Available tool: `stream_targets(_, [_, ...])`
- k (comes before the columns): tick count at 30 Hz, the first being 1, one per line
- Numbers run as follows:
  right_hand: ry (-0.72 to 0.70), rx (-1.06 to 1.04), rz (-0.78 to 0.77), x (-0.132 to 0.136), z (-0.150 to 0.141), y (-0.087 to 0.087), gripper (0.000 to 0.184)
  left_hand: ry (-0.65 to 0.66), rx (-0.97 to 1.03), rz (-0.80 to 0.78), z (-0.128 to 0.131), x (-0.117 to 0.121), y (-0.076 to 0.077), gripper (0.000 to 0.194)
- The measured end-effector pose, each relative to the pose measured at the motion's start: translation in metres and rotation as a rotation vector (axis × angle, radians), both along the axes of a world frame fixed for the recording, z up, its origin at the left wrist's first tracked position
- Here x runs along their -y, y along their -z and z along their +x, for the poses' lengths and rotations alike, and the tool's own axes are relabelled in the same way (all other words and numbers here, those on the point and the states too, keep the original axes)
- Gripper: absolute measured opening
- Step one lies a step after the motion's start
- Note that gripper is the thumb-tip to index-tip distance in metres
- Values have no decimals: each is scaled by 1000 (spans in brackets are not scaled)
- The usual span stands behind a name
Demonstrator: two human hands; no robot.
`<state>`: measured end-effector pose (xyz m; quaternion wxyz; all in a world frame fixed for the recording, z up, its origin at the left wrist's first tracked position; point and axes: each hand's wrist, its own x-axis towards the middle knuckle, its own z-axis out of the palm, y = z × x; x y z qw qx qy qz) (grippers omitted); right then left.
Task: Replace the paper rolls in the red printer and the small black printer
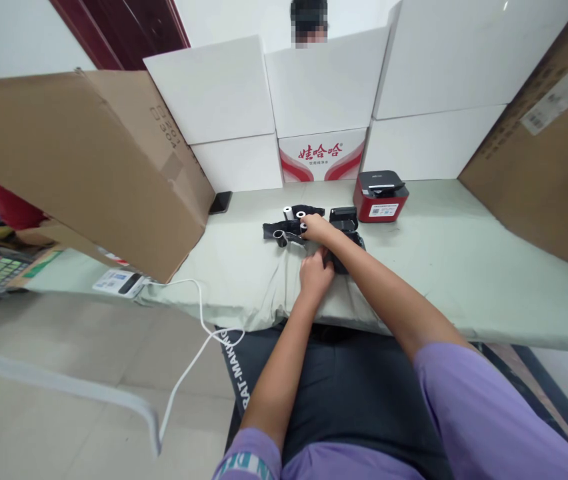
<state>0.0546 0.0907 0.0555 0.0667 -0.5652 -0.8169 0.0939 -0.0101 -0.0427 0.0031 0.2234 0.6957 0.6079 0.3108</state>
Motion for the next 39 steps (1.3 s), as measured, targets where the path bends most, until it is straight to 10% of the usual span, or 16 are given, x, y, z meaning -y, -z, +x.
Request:
stream_targets(18, [6,-354,197,-39,-4,-29,39,21,83,8,1,0,1,55])
stream_targets(29, [-47,60,36,-68,-46,-28,46,5,13,8,-1,2,-2,36])
stream_targets(39, [22,-984,397,-28,50,-71,40,21,63,-9,0,0,0,55])
